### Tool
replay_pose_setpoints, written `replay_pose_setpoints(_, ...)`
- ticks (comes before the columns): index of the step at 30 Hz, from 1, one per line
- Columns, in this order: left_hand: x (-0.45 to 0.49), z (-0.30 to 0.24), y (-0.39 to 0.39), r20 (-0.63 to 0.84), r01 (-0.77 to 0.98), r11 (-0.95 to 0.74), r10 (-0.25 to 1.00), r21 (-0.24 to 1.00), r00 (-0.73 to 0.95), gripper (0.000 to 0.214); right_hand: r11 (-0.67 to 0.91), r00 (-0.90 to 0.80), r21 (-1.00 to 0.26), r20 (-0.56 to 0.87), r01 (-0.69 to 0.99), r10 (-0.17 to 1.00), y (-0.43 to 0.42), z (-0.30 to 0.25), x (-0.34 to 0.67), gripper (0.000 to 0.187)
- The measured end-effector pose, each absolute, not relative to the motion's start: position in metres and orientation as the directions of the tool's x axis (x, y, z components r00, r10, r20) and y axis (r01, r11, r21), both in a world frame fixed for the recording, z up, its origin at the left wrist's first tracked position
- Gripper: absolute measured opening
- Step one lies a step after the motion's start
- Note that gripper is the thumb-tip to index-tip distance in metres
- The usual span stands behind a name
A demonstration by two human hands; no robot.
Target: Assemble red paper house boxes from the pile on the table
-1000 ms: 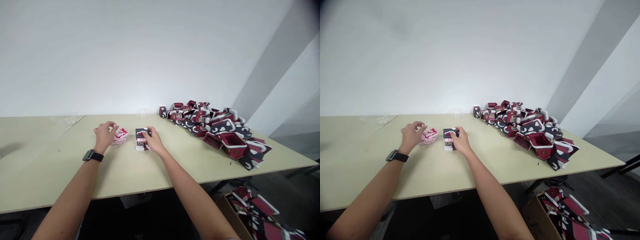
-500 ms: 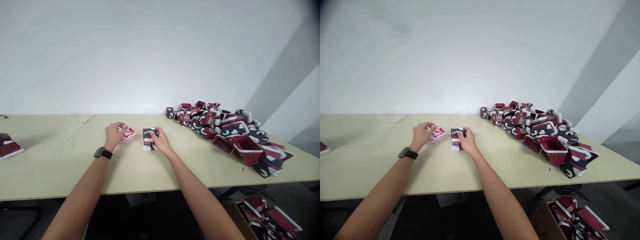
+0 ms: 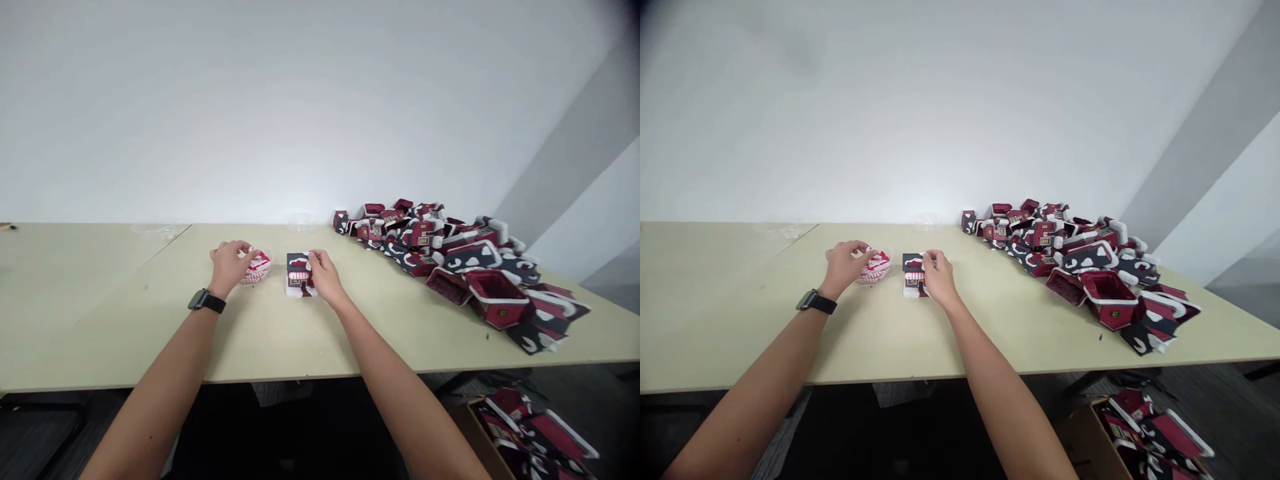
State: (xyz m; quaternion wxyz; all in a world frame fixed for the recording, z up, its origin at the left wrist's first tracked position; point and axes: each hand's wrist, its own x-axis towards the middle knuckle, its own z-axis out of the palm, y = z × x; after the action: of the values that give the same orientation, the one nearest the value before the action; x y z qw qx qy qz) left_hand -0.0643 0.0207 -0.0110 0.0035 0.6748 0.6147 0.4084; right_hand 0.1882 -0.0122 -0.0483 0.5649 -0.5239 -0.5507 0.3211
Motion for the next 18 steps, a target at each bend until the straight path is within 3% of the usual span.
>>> replay_pose_setpoints(4,-0.064,-0.009,0.021,0.537,0.821,-0.246,0.84,0.515,-0.086,0.023,0.316,0.186,-0.895,0.385,0.314,0.904,-0.009,-0.044,0.197,0.038)
replay_pose_setpoints(8,-0.063,-0.007,0.02,0.534,0.822,-0.246,0.841,0.513,-0.082,0.024,0.366,0.294,-0.781,0.555,0.506,0.778,-0.004,-0.028,0.238,0.036)
replay_pose_setpoints(11,-0.064,-0.008,0.021,0.534,0.818,-0.26,0.843,0.513,-0.067,0.025,0.274,0.371,-0.714,0.605,0.644,0.705,-0.005,-0.013,0.284,0.028)
replay_pose_setpoints(14,-0.066,-0.01,0.024,0.54,0.811,-0.272,0.839,0.518,-0.064,0.025,0.159,0.319,-0.541,0.68,0.826,0.66,-0.016,0.001,0.335,0.025)
replay_pose_setpoints(18,-0.067,-0.012,0.027,0.545,0.802,-0.269,0.834,0.533,-0.083,0.026,-0.18,0.382,-0.356,0.655,0.917,0.652,-0.039,0.018,0.411,0.047)
